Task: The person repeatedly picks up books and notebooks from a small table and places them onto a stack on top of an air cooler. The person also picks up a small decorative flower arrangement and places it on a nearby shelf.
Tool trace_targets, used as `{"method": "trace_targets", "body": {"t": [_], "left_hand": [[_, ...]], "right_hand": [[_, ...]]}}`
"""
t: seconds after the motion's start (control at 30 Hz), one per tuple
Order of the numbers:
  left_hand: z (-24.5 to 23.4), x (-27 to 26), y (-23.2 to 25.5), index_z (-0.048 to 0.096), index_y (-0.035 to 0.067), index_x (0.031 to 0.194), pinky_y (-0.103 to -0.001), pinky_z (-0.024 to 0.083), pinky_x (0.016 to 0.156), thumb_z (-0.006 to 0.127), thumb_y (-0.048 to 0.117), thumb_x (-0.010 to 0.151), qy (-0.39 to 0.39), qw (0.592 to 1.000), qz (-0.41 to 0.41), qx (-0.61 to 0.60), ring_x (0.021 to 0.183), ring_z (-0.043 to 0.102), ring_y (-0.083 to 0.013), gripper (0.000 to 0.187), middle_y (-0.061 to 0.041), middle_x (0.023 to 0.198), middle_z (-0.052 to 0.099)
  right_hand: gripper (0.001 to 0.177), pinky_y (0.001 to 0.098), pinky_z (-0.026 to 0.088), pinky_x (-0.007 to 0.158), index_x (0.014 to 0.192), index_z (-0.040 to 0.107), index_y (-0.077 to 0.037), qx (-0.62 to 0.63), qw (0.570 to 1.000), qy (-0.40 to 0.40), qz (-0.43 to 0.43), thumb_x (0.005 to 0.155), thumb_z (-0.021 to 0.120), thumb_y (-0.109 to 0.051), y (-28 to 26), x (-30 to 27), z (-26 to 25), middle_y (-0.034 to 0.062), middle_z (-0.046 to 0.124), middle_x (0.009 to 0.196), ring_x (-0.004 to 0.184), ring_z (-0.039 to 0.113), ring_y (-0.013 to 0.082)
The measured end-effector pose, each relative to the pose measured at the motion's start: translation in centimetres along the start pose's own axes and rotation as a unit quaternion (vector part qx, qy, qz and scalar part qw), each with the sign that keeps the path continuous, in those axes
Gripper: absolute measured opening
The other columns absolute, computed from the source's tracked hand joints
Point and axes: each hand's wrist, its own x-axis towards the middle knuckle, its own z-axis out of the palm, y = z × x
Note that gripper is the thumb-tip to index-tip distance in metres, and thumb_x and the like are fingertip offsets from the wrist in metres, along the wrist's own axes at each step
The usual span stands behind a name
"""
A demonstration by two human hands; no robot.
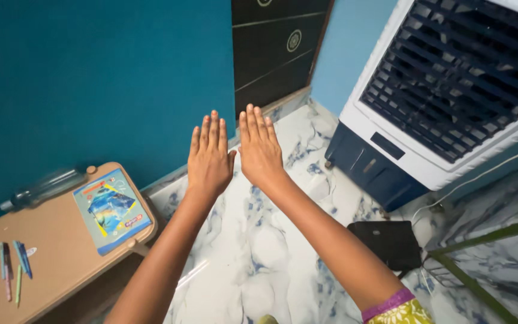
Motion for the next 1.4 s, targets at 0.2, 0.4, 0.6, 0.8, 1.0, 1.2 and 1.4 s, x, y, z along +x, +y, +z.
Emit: {"method": "trace_targets", "body": {"t": [0.2, 0.4, 0.6, 0.8, 1.0, 1.2, 1.4], "left_hand": [[-0.6, -0.9, -3.5, 0.03, -0.004, 0.157, -0.049, 0.014, 0.125, 0.053, 0.035, 0.097, 0.006, 1.0, 0.004, -0.015, 0.156, 0.018, -0.034, 0.075, -0.022, 0.167, 0.021], [-1.5, -2.7, -10.8, 0.03, -0.004, 0.157, -0.048, 0.014, 0.125, 0.053, 0.034, 0.098, -0.005, 0.999, 0.032, -0.003, 0.156, 0.019, -0.0337, 0.074, -0.022, 0.168, 0.022], [-3.6, -6.3, -19.6, 0.03, -0.004, 0.156, -0.049, 0.014, 0.125, 0.054, 0.035, 0.097, -0.025, 0.998, 0.054, -0.011, 0.156, 0.018, -0.0336, 0.075, -0.021, 0.167, 0.022], [-5.2, -8.8, -24.4, 0.029, -0.005, 0.156, -0.049, 0.014, 0.124, 0.054, 0.035, 0.096, -0.042, 0.997, 0.062, -0.016, 0.155, 0.018, -0.0339, 0.076, -0.022, 0.167, 0.021], [-5.4, -10.4, -26.1, 0.029, -0.005, 0.157, -0.049, 0.014, 0.125, 0.053, 0.034, 0.097, -0.033, 0.998, 0.048, -0.024, 0.156, 0.018, -0.0337, 0.075, -0.022, 0.167, 0.021], [-5.6, -12.2, -28.0, 0.03, -0.004, 0.156, -0.05, 0.015, 0.124, 0.051, 0.036, 0.098, -0.037, 0.998, 0.036, -0.022, 0.155, 0.019, -0.0341, 0.073, -0.022, 0.167, 0.021], [-5.2, -14.5, -32.4, 0.03, -0.004, 0.156, -0.05, 0.015, 0.124, 0.05, 0.036, 0.098, -0.06, 0.997, 0.038, -0.024, 0.155, 0.019, -0.034, 0.074, -0.022, 0.166, 0.022]], "right_hand": [[0.077, 0.0479, 0.015, 0.126, 0.156, 0.026, 0.009, -0.001, 1.0, 0.02, -0.004, 0.093, 0.061, -0.019, -3.4, 1.4, 0.9, 0.0261, 0.022, 0.166, 0.156, 0.019, 0.0363], [0.078, 0.0479, 0.015, 0.126, 0.156, 0.026, 0.009, -0.009, 0.999, 0.025, 0.031, 0.092, 0.062, -0.019, -10.1, 2.8, 3.6, 0.0264, 0.024, 0.165, 0.156, 0.02, 0.0367], [0.079, 0.0486, 0.015, 0.125, 0.155, 0.026, 0.009, 0.009, 0.998, 0.017, 0.067, 0.091, 0.062, -0.02, -19.4, 4.0, 6.5, 0.0262, 0.024, 0.164, 0.155, 0.02, 0.0372], [0.077, 0.0496, 0.016, 0.125, 0.154, 0.028, 0.01, -0.002, 0.997, 0.013, 0.076, 0.091, 0.061, -0.019, -25.1, 4.6, 7.5, 0.0276, 0.025, 0.164, 0.154, 0.021, 0.0378], [0.075, 0.0502, 0.016, 0.125, 0.154, 0.03, 0.01, 0.002, 0.998, 0.017, 0.056, 0.092, 0.061, -0.019, -27.1, 4.3, 8.0, 0.0283, 0.027, 0.163, 0.155, 0.022, 0.0385], [0.075, 0.0502, 0.016, 0.125, 0.154, 0.03, 0.01, 0.005, 0.999, 0.005, 0.052, 0.091, 0.061, -0.019, -29.3, 4.4, 8.9, 0.0275, 0.028, 0.163, 0.154, 0.023, 0.0384], [0.075, 0.0501, 0.015, 0.125, 0.153, 0.03, 0.01, 0.003, 0.998, -0.012, 0.057, 0.091, 0.061, -0.018, -33.9, 4.8, 11.0, 0.0277, 0.027, 0.163, 0.154, 0.022, 0.0387]]}}
